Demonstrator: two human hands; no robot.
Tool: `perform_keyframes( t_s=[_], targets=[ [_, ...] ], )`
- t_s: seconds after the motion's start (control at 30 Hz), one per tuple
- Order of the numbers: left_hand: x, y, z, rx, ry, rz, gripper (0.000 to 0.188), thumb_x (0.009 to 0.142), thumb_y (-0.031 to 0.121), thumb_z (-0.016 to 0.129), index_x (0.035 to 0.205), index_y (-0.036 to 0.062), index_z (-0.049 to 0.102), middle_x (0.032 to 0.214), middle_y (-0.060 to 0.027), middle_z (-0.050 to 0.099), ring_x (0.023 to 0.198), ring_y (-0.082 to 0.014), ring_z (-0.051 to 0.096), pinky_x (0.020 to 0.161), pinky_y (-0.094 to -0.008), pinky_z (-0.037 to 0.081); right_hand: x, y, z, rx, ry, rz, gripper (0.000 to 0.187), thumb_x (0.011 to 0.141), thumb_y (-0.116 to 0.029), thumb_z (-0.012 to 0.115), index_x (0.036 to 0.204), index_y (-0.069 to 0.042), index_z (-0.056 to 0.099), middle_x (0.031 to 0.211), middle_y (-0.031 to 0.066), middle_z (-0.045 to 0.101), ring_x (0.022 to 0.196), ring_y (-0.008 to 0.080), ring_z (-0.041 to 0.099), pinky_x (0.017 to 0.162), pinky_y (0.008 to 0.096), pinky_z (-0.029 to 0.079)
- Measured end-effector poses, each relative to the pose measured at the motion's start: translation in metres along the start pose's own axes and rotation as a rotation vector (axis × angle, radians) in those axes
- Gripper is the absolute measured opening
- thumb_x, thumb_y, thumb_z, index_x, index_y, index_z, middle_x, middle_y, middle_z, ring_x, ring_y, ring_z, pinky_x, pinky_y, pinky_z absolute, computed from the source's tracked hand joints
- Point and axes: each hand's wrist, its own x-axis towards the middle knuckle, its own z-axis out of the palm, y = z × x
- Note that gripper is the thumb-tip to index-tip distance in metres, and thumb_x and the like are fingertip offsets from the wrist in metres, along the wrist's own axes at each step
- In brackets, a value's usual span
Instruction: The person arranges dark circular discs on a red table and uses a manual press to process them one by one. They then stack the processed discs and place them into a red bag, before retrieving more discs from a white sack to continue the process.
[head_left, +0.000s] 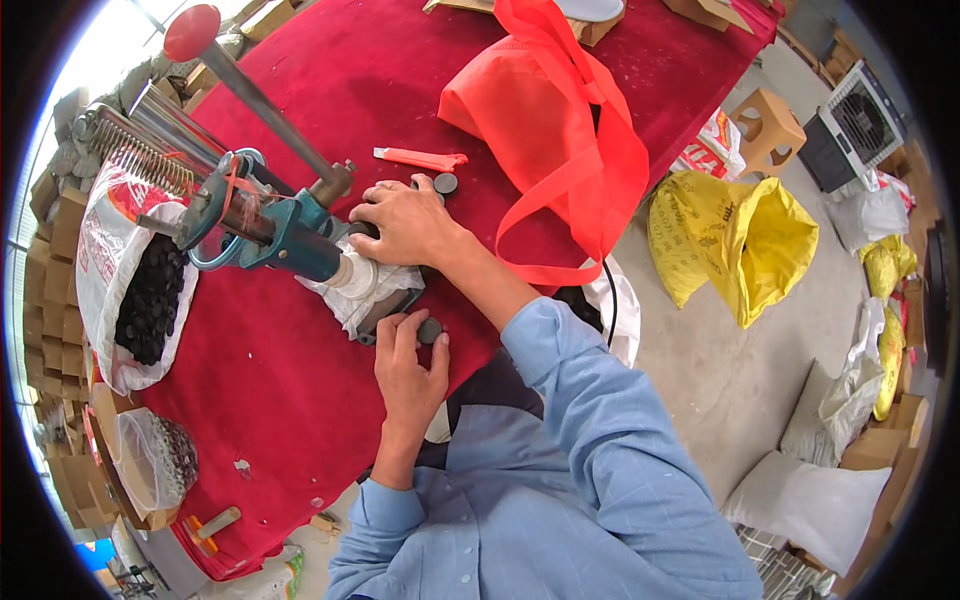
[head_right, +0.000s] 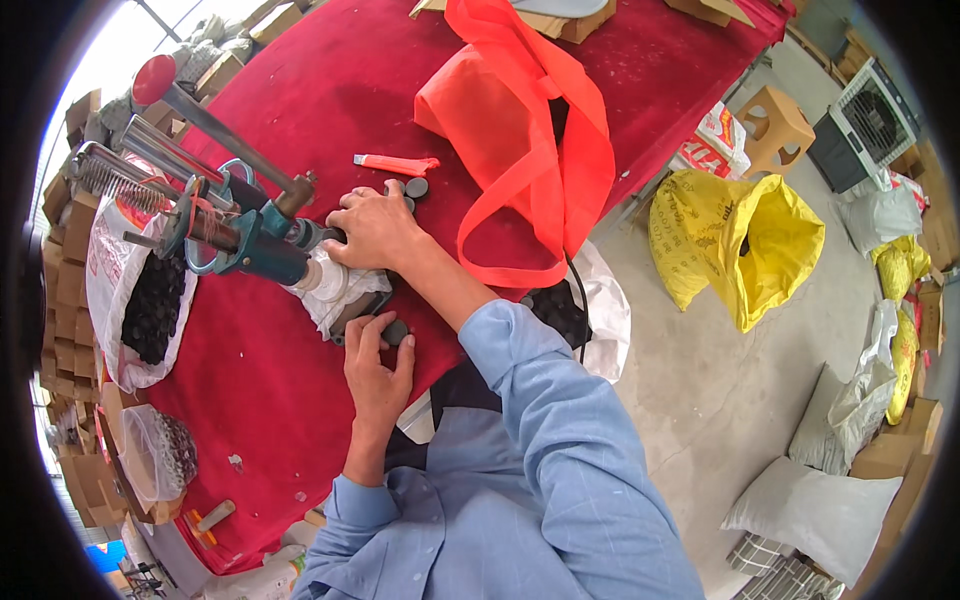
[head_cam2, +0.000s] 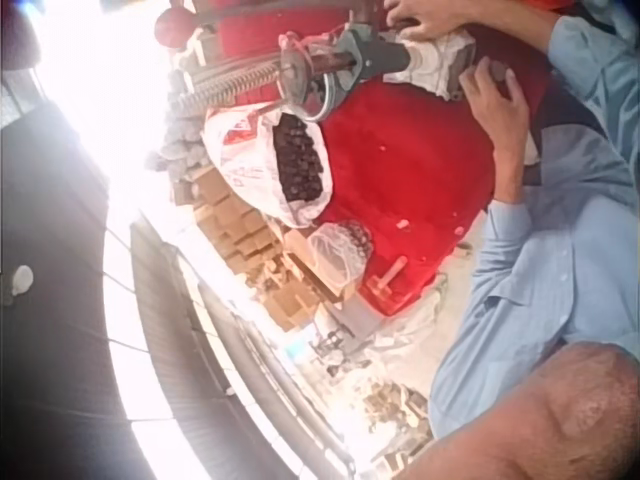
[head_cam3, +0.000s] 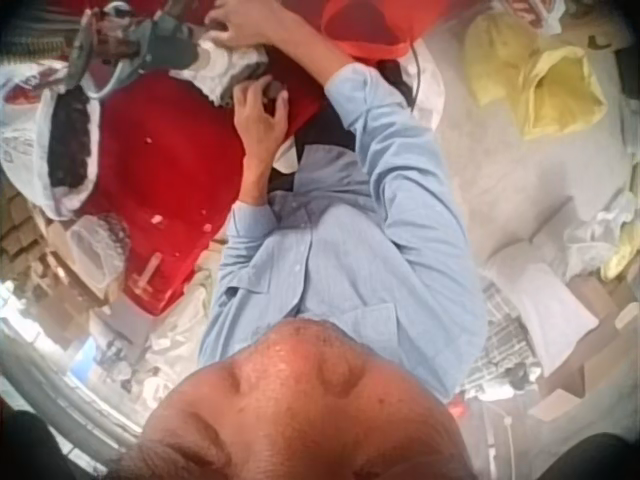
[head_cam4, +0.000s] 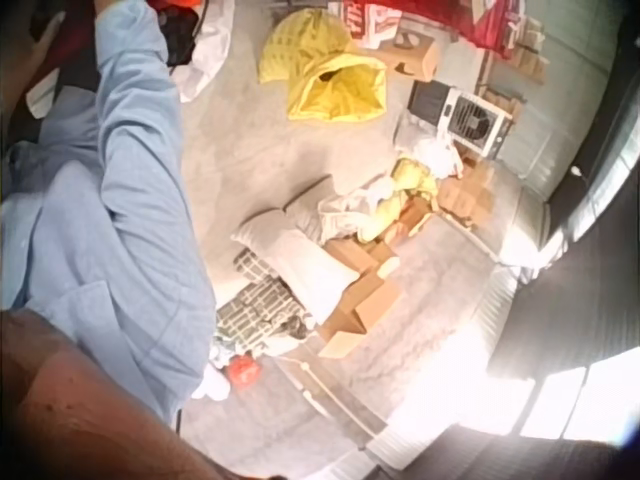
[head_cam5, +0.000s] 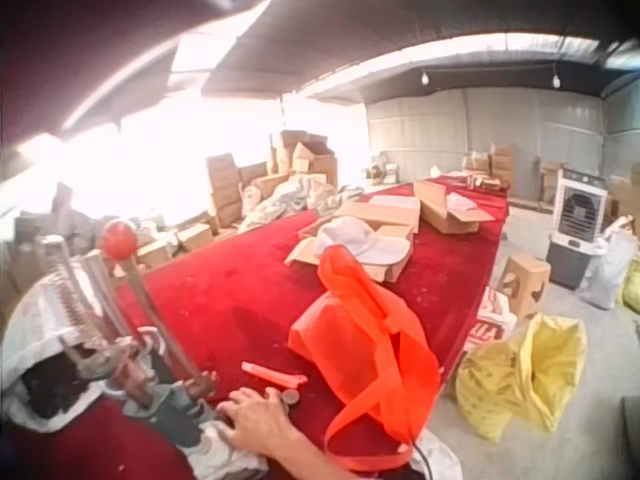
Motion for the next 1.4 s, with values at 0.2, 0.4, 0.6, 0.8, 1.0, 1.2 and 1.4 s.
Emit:
perform_keyframes(
  t_s=[0.2, 0.4, 0.6, 0.8, 1.0, 1.2, 1.4],
  targets=[
    [0.001, 0.005, -0.001, -0.014, -0.031, -0.019, 0.039, 0.086, 0.004, 0.078, 0.122, -0.0003, 0.066, 0.114, -0.0194, 0.059, 0.103, -0.0374, 0.063, 0.087, -0.0445, 0.054, -0.040, 0.015, -0.011, 0.089, 0.198, -0.039, 0.034, 0.086, -0.032, 0.071, 0.112, -0.013, 0.080, 0.117, 0.0079, 0.075, 0.124, 0.0274, 0.065, 0.108, 0.0511, 0.043],
    [0.000, -0.001, 0.001, 0.010, 0.017, 0.069, 0.038, 0.086, 0.002, 0.077, 0.122, 0.0004, 0.067, 0.114, -0.0165, 0.059, 0.091, -0.0297, 0.062, 0.074, -0.0376, 0.053, -0.078, 0.038, -0.033, 0.079, 0.325, -0.009, 0.030, 0.084, -0.021, 0.072, 0.111, -0.011, 0.079, 0.116, 0.0110, 0.075, 0.122, 0.0302, 0.065, 0.106, 0.0514, 0.046],
    [-0.001, -0.001, 0.002, -0.021, 0.038, 0.058, 0.038, 0.086, 0.002, 0.078, 0.123, 0.0002, 0.066, 0.114, -0.0163, 0.060, 0.094, -0.0307, 0.063, 0.075, -0.0380, 0.053, -0.092, 0.047, -0.052, 0.305, 0.496, 0.165, 0.030, 0.094, -0.008, 0.063, 0.121, -0.002, 0.074, 0.121, 0.0189, 0.073, 0.113, 0.0361, 0.070, 0.102, 0.0423, 0.053],
    [-0.004, -0.002, 0.000, -0.054, 0.051, 0.046, 0.039, 0.086, 0.003, 0.077, 0.123, -0.0004, 0.066, 0.115, -0.0163, 0.060, 0.096, -0.0320, 0.063, 0.079, -0.0392, 0.054, -0.101, 0.047, -0.054, 0.575, 0.591, 0.386, 0.029, 0.102, -0.009, 0.055, 0.123, 0.001, 0.073, 0.114, 0.0133, 0.075, 0.106, 0.0216, 0.070, 0.096, 0.0344, 0.053],
    [-0.002, 0.000, -0.001, -0.075, 0.051, 0.033, 0.040, 0.085, 0.005, 0.078, 0.122, 0.0005, 0.066, 0.115, -0.0165, 0.061, 0.102, -0.0362, 0.064, 0.086, -0.0443, 0.054, -0.077, 0.049, -0.031, 0.801, 0.834, 0.408, 0.026, 0.101, -0.004, 0.053, 0.113, 0.005, 0.073, 0.105, 0.0105, 0.075, 0.100, 0.0177, 0.069, 0.094, 0.0315, 0.053],
    [-0.003, -0.002, -0.002, -0.115, 0.059, 0.019, 0.039, 0.085, 0.005, 0.078, 0.122, 0.0009, 0.066, 0.113, -0.0163, 0.061, 0.099, -0.0354, 0.064, 0.084, -0.0429, 0.053, -0.052, 0.046, -0.018, 1.042, 0.971, 0.407, 0.021, 0.100, -0.001, 0.052, 0.104, 0.002, 0.072, 0.103, 0.0086, 0.074, 0.098, 0.0163, 0.068, 0.094, 0.0312, 0.054],
    [-0.005, -0.005, -0.002, -0.161, 0.089, 0.006, 0.039, 0.084, 0.006, 0.078, 0.121, 0.0013, 0.065, 0.113, -0.0166, 0.061, 0.100, -0.0366, 0.065, 0.084, -0.0449, 0.054, -0.094, 0.042, -0.059, 0.775, 0.542, 0.329, 0.017, 0.097, -0.001, 0.062, 0.109, 0.000, 0.075, 0.099, 0.0070, 0.073, 0.089, 0.0138, 0.068, 0.083, 0.0309, 0.055]
  ],
)
